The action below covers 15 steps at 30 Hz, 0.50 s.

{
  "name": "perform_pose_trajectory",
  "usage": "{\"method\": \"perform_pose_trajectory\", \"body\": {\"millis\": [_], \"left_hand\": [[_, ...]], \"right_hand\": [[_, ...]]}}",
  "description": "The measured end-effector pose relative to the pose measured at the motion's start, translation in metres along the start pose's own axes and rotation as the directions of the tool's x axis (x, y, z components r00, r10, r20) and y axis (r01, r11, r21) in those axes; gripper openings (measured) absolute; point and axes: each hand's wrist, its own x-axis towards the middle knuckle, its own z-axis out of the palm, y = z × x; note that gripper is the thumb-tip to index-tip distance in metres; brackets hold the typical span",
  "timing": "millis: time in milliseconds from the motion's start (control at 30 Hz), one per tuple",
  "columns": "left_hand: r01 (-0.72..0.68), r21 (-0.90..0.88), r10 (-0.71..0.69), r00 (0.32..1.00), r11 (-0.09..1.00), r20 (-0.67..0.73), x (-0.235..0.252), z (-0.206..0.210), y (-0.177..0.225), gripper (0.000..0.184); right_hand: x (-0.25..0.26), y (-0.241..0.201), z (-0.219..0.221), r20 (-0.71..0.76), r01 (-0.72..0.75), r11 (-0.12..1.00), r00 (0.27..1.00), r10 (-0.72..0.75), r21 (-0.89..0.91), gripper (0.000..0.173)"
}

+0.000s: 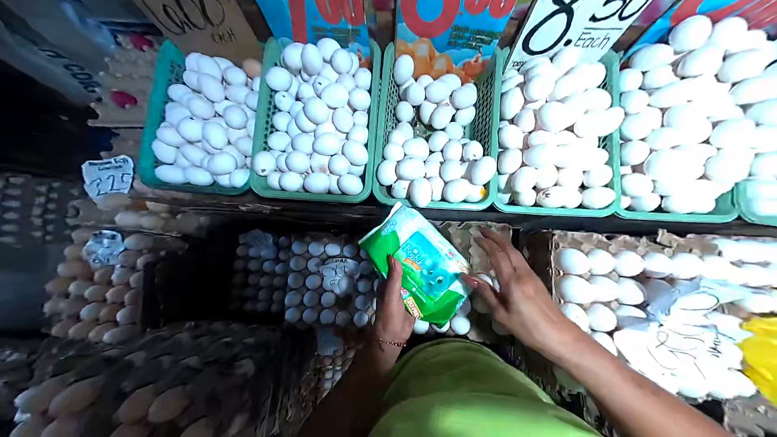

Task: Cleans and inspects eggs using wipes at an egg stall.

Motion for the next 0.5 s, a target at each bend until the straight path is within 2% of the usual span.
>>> {"method": "perform_pose_trajectory", "body": {"millis": [67,200,300,400,500], "left_hand": [[-0.082,0.098,0.09,0.993,0.992,-0.079,-0.007,-0.002,-0.01,0.049],[-0.119,0.235,0.148,0.983,0.965,-0.113,-0.007,0.006,-0.009,0.048],[-0.123,0.233,0.171,0.964,0.965,-0.201,-0.002,0.01,-0.007,0.04],[-0.121,0.241,0.179,0.955,0.963,-0.236,-0.002,0.008,-0.01,0.038],[-0.09,0.231,0.144,0.963,0.969,-0.227,-0.005,0.008,-0.013,0.038]], "right_hand": [[-0.002,-0.009,0.029,-0.031,0.003,0.998,0.999,-0.005,-0.067,0.069],[0.002,-0.018,0.078,0.012,0.064,0.982,0.998,-0.063,-0.175,0.066],[0.011,-0.013,0.085,0.007,0.123,0.975,0.992,-0.124,-0.183,0.062],[0.016,-0.015,0.077,0.122,0.042,0.998,0.992,-0.036,-0.046,0.064],[0.019,-0.019,0.078,0.159,-0.03,0.998,0.987,0.037,-0.048,0.068]]}}
